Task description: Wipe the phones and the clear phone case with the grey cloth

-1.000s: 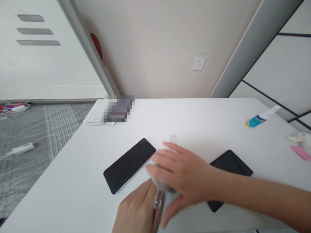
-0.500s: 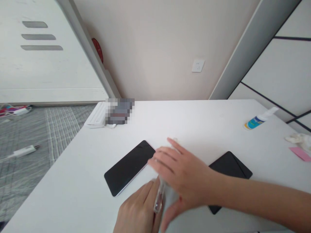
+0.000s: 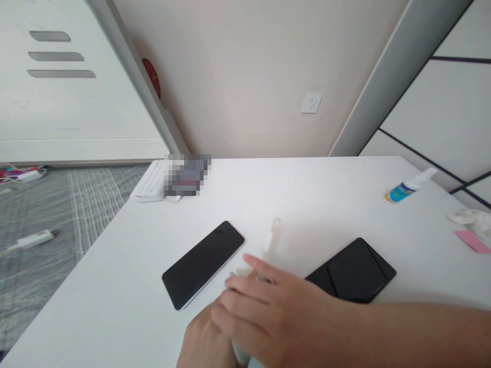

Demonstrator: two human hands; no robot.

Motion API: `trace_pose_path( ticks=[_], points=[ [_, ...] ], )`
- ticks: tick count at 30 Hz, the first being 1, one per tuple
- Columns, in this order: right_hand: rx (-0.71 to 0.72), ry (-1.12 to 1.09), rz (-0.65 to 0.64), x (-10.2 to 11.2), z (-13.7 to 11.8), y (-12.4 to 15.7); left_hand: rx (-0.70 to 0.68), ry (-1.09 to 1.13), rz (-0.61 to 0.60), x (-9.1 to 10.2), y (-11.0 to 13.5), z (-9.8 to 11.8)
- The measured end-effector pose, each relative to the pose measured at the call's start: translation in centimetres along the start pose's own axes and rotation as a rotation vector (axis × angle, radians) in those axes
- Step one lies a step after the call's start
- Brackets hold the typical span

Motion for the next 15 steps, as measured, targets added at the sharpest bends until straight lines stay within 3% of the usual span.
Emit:
trace_pose_path(
  ticks=[3, 5, 10, 15],
  points=[
    [-0.192, -0.052, -0.047, 0.0, 3.3, 0.3, -0.031, -0.011, -0.057, -0.3, -0.1, 0.3],
    [-0.258, -0.048, -0.052, 0.1, 4.1, 0.5, -0.047, -0.025, -0.087, -0.4, -0.1, 0.4],
    [0.005, 0.037, -0.028, 0.1, -0.1, 0.4, -0.092, -0.132, 0.027, 0.3, 0.1, 0.9],
    [-0.201, -0.041, -0.037, 0.0, 3.5, 0.7, -0.047, 0.002, -0.058, -0.1, -0.3, 0.5]
  ],
)
Point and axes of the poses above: each hand's wrist, its own y-axis away from the middle knuckle, its own x-axis out of the back of the hand, z = x × y, the point moved 8 cm from there along -y, towards the middle knuckle, and after that the axes turned 11 degrees about -z, right-handed, at the moved point
